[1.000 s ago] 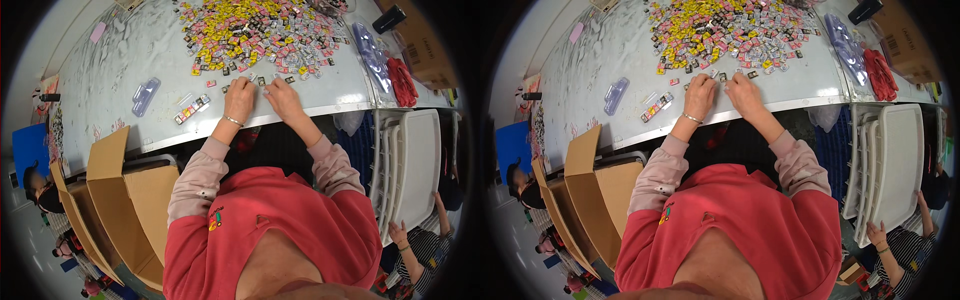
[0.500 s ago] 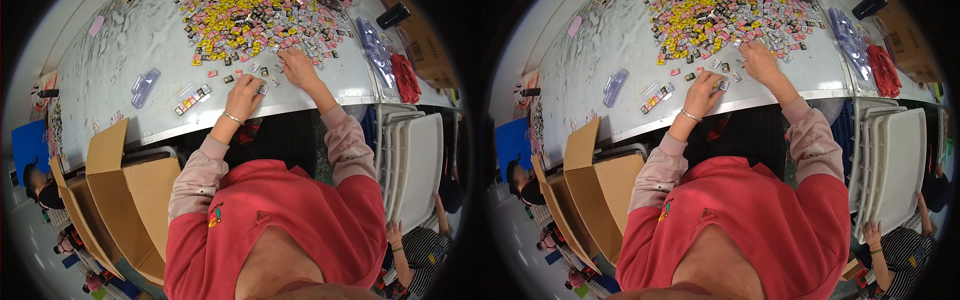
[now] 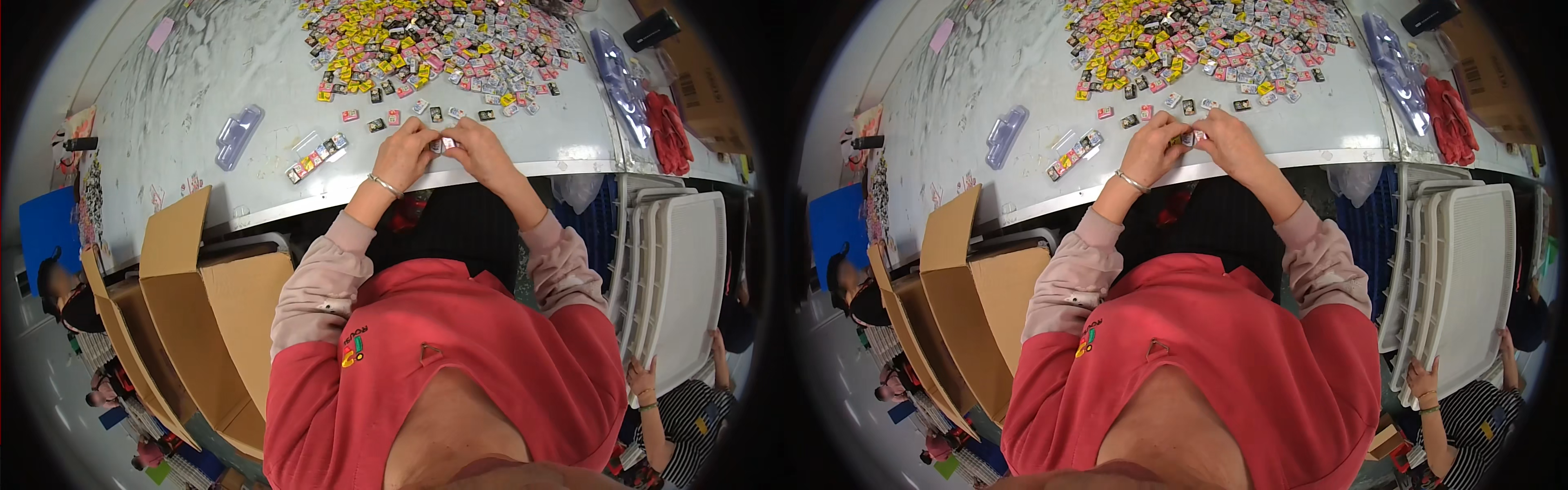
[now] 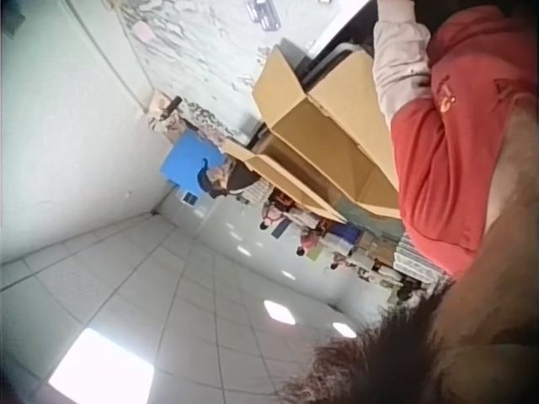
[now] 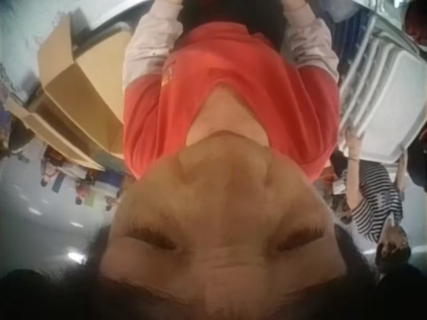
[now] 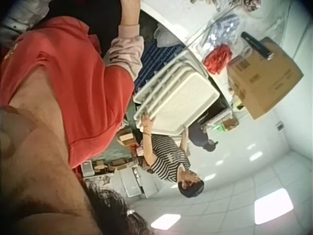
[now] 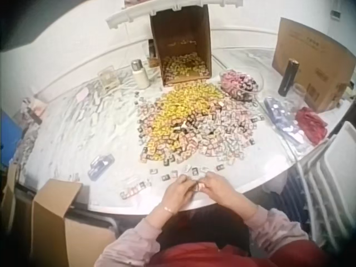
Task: The recorder is sorting small colorful toy tiles from a large pile, placing specific sets into small plastic bags, and then arranging those bags inside a cardboard box.
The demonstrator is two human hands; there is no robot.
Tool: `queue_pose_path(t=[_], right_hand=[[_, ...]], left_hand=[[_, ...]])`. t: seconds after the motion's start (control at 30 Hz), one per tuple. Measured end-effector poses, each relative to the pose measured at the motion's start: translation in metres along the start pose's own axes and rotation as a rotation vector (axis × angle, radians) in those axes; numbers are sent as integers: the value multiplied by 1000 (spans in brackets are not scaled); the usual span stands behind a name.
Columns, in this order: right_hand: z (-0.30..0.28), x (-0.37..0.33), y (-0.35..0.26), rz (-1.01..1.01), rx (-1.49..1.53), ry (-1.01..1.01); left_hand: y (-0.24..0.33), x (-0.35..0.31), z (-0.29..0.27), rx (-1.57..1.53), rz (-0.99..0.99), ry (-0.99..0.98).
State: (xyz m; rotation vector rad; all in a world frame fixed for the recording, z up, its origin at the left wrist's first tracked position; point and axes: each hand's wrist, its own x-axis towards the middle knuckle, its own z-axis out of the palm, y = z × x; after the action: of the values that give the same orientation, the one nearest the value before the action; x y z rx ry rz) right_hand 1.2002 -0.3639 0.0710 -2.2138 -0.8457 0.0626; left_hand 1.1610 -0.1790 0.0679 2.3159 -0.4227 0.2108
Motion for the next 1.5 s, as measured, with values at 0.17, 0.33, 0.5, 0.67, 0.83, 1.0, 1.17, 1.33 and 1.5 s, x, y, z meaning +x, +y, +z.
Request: queue_pose_path(t=[0.17,0.33,0.5,0.67,0.83,1.0,1.17,1.33,1.5], right_hand=[[1,8,-2,-10,12,-106],[8,9,-10,-50,-41,19],[20,30,-32,-37,71,-92],[60,95,-68,27,551,-242],[112,156,-94,-147,334,-235],[124,169,-87,-182,74,-371],[142,146,-82,-283,20,-136],[141,127,-80,-367,-94,36],[111,130,-75,-327,159,133]], left_hand=[[-8,-4,-4,-52,-41,-23],[-4,-9,4,10,-32,39],[-11,-34,-22,-31,-64,69],[-44,-63,-103,118,-121,297],[-97,-82,-125,294,-213,378],[-96,-79,-114,231,-289,366],[-94,-93,-105,385,-191,453],[-46,-100,-96,561,-440,179],[-50,-110,-99,630,-448,201]])
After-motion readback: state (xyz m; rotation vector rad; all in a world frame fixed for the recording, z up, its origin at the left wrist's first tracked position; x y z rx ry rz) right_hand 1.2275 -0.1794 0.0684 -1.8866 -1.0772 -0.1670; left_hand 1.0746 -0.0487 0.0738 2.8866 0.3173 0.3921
